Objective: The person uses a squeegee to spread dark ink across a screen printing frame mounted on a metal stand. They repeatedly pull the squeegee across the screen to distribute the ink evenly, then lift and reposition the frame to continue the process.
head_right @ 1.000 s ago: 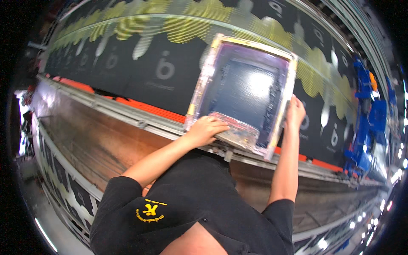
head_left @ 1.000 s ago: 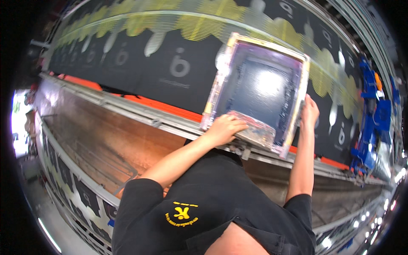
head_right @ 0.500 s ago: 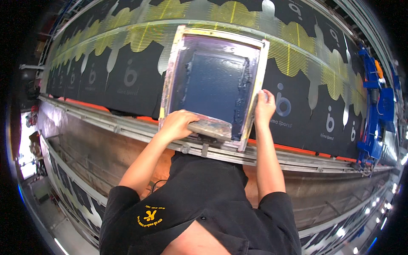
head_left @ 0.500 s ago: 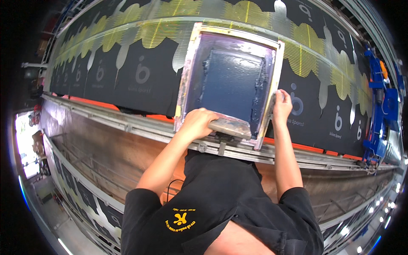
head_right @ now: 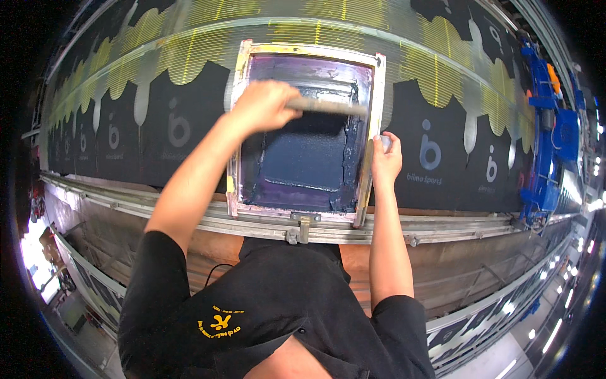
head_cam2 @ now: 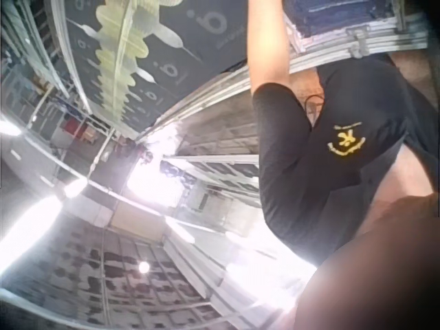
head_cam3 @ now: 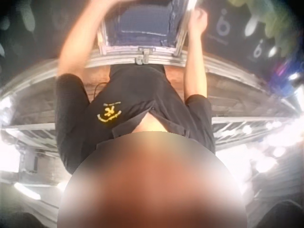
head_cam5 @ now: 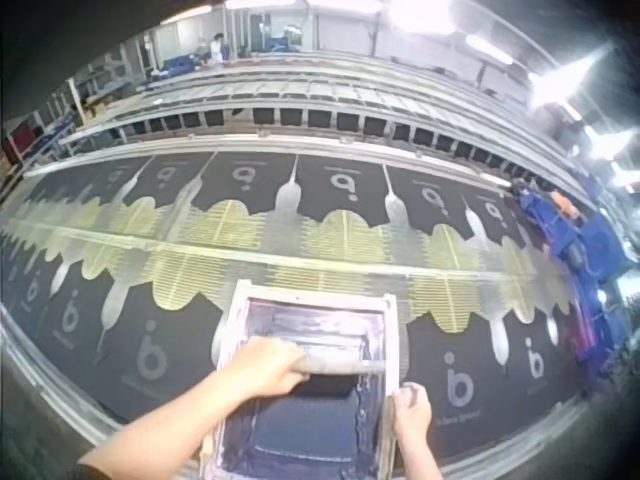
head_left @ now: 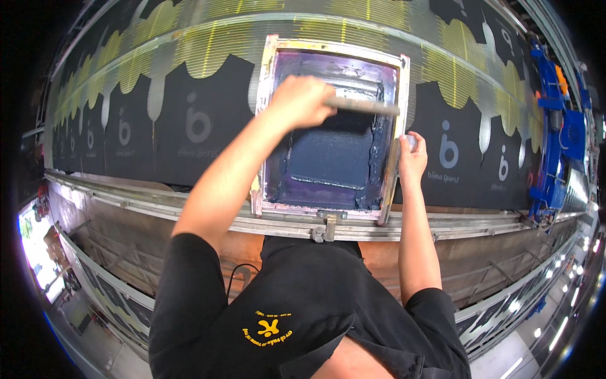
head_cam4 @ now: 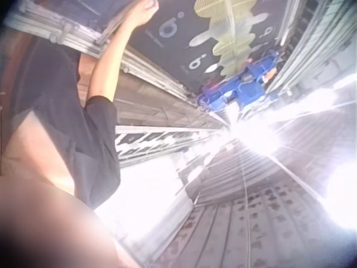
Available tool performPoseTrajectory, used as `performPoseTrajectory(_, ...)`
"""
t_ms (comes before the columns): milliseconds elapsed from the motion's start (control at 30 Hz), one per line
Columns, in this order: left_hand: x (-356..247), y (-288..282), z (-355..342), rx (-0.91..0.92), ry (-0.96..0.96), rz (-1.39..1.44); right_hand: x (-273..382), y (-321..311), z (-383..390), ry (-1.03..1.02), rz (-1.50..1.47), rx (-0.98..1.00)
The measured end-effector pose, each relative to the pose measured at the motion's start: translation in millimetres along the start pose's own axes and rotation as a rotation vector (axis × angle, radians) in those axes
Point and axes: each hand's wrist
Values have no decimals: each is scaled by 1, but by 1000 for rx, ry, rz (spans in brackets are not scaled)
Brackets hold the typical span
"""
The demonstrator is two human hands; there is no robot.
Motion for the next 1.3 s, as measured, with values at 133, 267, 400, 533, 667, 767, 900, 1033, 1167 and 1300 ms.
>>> performPoseTrajectory(133, 32, -4, -71, 117, -42, -5, 1, 3, 1, 43, -116, 30)
performPoseTrajectory(267, 24, 11, -102, 120, -39, -79, -14, -12, -3, 66, -124, 12)
performPoseTrajectory(400, 27, 13, -92, 84, -26, -76, 49, -33, 6, -131, 96, -140)
performPoseTrajectory(533, 21, 0, -87, 73, -89, -43, 204, -149, 25, -406, -457, 508)
performPoseTrajectory(667, -14, 17, -89, 95, -97, -40, 250, -190, 111, -652, -1501, 439)
performPoseTrajectory(767, 7, 8, -82, 59, -77, -91, 295, -229, 146, -592, -1524, 333)
performPoseTrajectory(900, -3, -15, -92, 117, -79, -182, 292, -276, 161, -786, -1326, 231)
performPoseTrajectory(1033, 15, 42, -86, -41, -37, -238, 257, -275, 191, -861, -1419, 141)
performPoseTrajectory(1167, -13, 59, -96, 123, -44, -30, 257, -318, 195, -828, -1247, 199)
performPoseTrajectory(1300, -24, 87, -78, 161, -75, 19, 222, -384, 190, -706, -1037, 156)
Point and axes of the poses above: each hand's wrist, its own z-axis away from the middle knuckle, its own y-axis out of the palm, x = y × z, and after that the axes turned 10 degrees about -y, right-handed
